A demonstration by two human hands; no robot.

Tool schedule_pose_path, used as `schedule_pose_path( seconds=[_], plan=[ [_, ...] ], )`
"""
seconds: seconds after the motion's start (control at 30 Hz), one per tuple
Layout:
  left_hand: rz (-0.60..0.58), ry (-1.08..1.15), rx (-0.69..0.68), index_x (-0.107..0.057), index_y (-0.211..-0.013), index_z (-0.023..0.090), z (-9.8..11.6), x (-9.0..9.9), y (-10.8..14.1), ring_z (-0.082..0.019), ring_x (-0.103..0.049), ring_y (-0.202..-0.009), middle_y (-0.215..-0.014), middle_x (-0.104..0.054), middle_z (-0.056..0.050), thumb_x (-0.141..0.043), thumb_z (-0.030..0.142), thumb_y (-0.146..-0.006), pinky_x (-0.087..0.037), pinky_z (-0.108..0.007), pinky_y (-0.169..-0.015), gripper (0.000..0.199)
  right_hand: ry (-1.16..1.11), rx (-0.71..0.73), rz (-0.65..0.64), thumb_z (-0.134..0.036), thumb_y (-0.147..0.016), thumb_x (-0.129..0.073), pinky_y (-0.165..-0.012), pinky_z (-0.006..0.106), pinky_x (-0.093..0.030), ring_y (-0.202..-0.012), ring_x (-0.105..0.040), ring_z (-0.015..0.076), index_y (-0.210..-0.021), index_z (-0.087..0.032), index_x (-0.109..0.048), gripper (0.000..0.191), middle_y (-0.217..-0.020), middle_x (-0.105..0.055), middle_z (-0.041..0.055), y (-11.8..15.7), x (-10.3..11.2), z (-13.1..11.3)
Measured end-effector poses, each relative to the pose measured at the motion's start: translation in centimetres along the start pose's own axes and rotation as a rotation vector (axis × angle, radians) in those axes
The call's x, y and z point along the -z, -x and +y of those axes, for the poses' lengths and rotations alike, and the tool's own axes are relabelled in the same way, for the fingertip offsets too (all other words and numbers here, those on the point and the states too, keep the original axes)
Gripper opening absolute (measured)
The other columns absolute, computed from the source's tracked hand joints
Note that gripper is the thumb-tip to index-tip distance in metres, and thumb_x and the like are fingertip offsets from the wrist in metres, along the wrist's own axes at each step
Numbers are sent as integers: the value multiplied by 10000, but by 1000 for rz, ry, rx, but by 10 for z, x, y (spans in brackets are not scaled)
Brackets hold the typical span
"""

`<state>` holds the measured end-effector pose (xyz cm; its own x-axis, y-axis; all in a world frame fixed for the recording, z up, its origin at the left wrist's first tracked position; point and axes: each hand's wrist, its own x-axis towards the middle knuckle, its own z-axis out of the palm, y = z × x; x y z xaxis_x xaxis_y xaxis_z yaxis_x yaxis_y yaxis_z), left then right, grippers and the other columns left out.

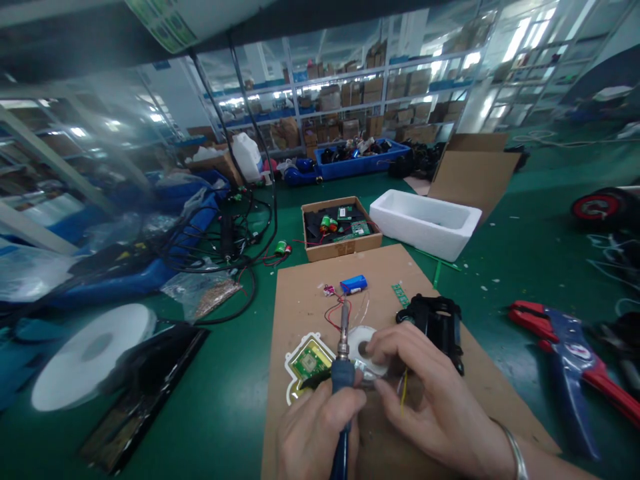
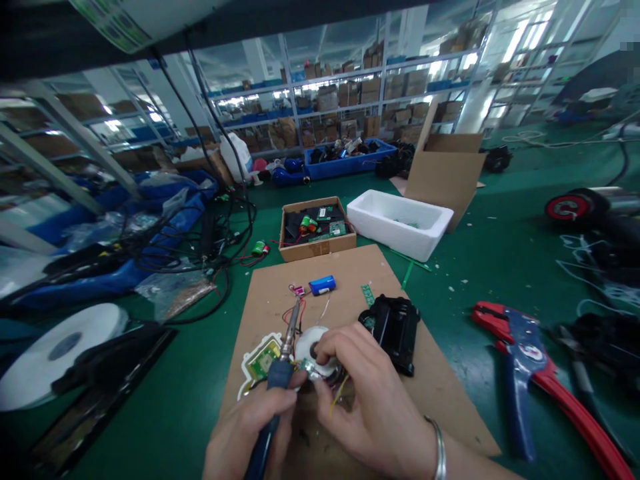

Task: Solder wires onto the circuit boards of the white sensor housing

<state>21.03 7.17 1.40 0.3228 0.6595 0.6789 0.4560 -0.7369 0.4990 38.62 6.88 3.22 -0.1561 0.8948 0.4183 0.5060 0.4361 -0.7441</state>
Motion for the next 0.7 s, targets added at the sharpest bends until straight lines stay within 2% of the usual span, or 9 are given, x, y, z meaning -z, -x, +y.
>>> schedule_pose_path(
  seconds=[0.1,0.23,0.4,0.5,0.53,0.6,0.63,0.7],
  plan=[
    [-19,-38,-55,-562,-1019,184,-2,2,2,-125,-648,-876,-1044,-678,-44,-535,2,-821,-490,-218,-770,270,-10,57,41,-47,-752,-530,-738,294,-420,-887,-475,160,-937,-169,-469,230,-949,-529,41,1,6,0],
    [-26,-189,-143,-574,-1000,200,-5,1,2,-131,-664,-855,-1011,-693,-58,-494,93,-898,-497,-204,-708,168,15,118,19,-75,-849,-494,-733,291,-388,-824,-466,148,-868,-170,-488,97,-835,-534,21,-1,14,2],
    [38,-269,-194,-568,-915,201,-9,-6,9,-132,-664,-856,-1017,-694,-45,-495,-24,-820,-507,-203,-695,255,-10,145,28,-134,-929,-390,-647,261,-351,-709,-447,134,-818,-172,-485,151,-730,-514,8,-3,20,1],
    [-3,-287,-200,-579,-937,213,-13,-5,15,-152,-662,-871,-1083,-677,-55,-528,2,-813,-514,-225,-672,250,7,123,9,-153,-888,-425,-610,249,-351,-614,-428,116,-811,-178,-460,89,-676,-484,-10,0,20,-2],
    [-34,-300,-199,-583,-939,223,-14,-4,17,-160,-663,-877,-1105,-670,-52,-531,20,-821,-514,-231,-660,241,9,106,1,-177,-859,-449,-607,251,-362,-609,-429,115,-842,-181,-456,19,-692,-480,-9,1,20,-3],
    [-95,-313,-193,-590,-945,236,-16,-1,18,-164,-661,-906,-1143,-656,-43,-496,63,-861,-515,-233,-654,214,-30,79,-17,-247,-817,-456,-638,266,-405,-682,-473,133,-966,-186,-434,163,-799,-497,15,4,19,-5],
    [-106,-301,-192,-592,-950,235,-16,1,17,-159,-660,-921,-1146,-655,-42,-468,79,-882,-516,-228,-665,210,-75,69,-31,-276,-819,-428,-658,275,-424,-736,-492,144,-1024,-186,-408,225,-858,-499,30,5,19,-5],
    [-80,-254,-198,-593,-968,217,-15,2,14,-146,-656,-941,-1121,-666,-54,-435,102,-906,-517,-215,-704,205,-152,35,-52,-276,-878,-330,-667,268,-434,-781,-498,142,-1046,-190,-375,194,-894,-486,37,7,19,-6]
  ],
)
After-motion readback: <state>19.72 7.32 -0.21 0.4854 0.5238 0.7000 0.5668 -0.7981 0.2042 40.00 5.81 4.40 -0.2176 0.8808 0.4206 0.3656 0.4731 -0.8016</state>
